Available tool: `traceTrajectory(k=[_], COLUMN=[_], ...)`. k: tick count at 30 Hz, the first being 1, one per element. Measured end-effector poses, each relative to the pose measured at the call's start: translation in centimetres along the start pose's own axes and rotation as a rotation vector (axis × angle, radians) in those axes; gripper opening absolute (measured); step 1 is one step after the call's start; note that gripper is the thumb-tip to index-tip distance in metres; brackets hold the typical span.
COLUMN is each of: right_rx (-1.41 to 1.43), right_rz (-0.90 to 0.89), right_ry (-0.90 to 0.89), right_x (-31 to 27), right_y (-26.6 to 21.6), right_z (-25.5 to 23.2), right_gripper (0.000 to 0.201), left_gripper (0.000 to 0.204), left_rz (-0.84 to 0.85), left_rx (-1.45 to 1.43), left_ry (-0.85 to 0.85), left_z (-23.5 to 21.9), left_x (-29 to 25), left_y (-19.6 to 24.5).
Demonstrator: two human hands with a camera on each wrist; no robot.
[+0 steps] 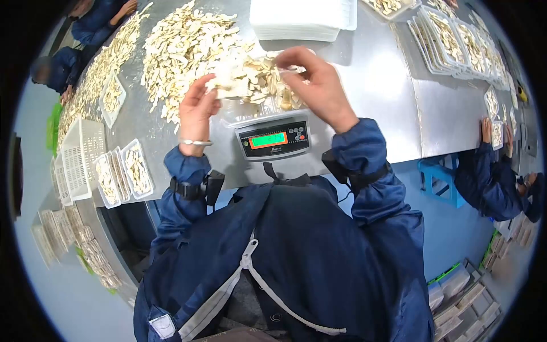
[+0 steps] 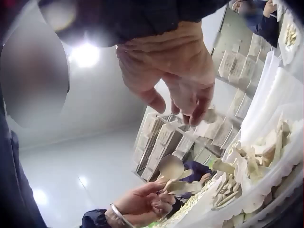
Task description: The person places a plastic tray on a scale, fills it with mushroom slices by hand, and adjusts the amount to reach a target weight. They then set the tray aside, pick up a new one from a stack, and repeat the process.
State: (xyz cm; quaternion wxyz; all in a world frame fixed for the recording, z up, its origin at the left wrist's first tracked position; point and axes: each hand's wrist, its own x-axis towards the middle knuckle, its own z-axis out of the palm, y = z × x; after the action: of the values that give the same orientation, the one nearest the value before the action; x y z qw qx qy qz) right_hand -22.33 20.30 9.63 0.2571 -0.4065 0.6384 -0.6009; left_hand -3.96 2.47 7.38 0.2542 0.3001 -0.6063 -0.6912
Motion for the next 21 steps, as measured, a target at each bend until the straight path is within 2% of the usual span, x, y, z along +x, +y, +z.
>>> traceTrajectory(k=[2, 3, 6, 7, 10, 11, 14, 16, 18, 21], right_rx=[-0.352, -0.333, -0.339, -0.358, -0.353, -0.341, -0.295, -0.288, -0.297, -0.309], right_rz=[-0.146, -0.146, -0.061, -0.022, 0.127, 0.181, 0.221, 0.206, 0.199, 0.155], right_ry=[0.066, 0.142, 0.26, 0.28, 0.3, 0.302, 0.325, 0.325, 0.306, 0.286], right_x=[0.1, 0.1, -1.4, -2.2, -4.9, -5.6, -7.2, -7.7, -8.0, -8.0], right_y=[-2.1, -2.1, -0.3, 0.1, 1.3, 1.7, 2.0, 2.1, 2.1, 1.9], right_z=[0.7, 0.2, -3.1, -3.9, -5.6, -5.8, -6.0, -6.1, -6.3, -6.7], right_gripper=[0.036, 0.035, 0.028, 0.026, 0.021, 0.02, 0.019, 0.02, 0.02, 0.02], left_gripper=[0.032, 0.031, 0.031, 0.031, 0.031, 0.032, 0.031, 0.031, 0.032, 0.035], left_rz=[0.18, 0.209, 0.173, 0.177, 0.076, 0.094, 0.149, 0.067, 0.045, 0.142], left_rx=[0.319, 0.439, 0.212, 0.238, 0.064, 0.016, -0.028, 0.046, 0.286, 0.252], left_ry=[-0.054, -0.028, 0.007, 0.033, 0.067, 0.099, 0.215, 0.265, 0.303, 0.42], left_z=[0.9, 1.3, 0.4, 0.1, -0.7, -1.4, -4.9, -8.0, -12.3, -17.5], left_x=[0.6, 0.4, 1.1, 1.2, 0.7, 0.8, 1.1, 1.3, 2.4, 4.4], left_y=[-1.4, -0.6, -0.7, -0.1, 2.0, 2.1, 1.8, 0.3, -2.4, -2.4])
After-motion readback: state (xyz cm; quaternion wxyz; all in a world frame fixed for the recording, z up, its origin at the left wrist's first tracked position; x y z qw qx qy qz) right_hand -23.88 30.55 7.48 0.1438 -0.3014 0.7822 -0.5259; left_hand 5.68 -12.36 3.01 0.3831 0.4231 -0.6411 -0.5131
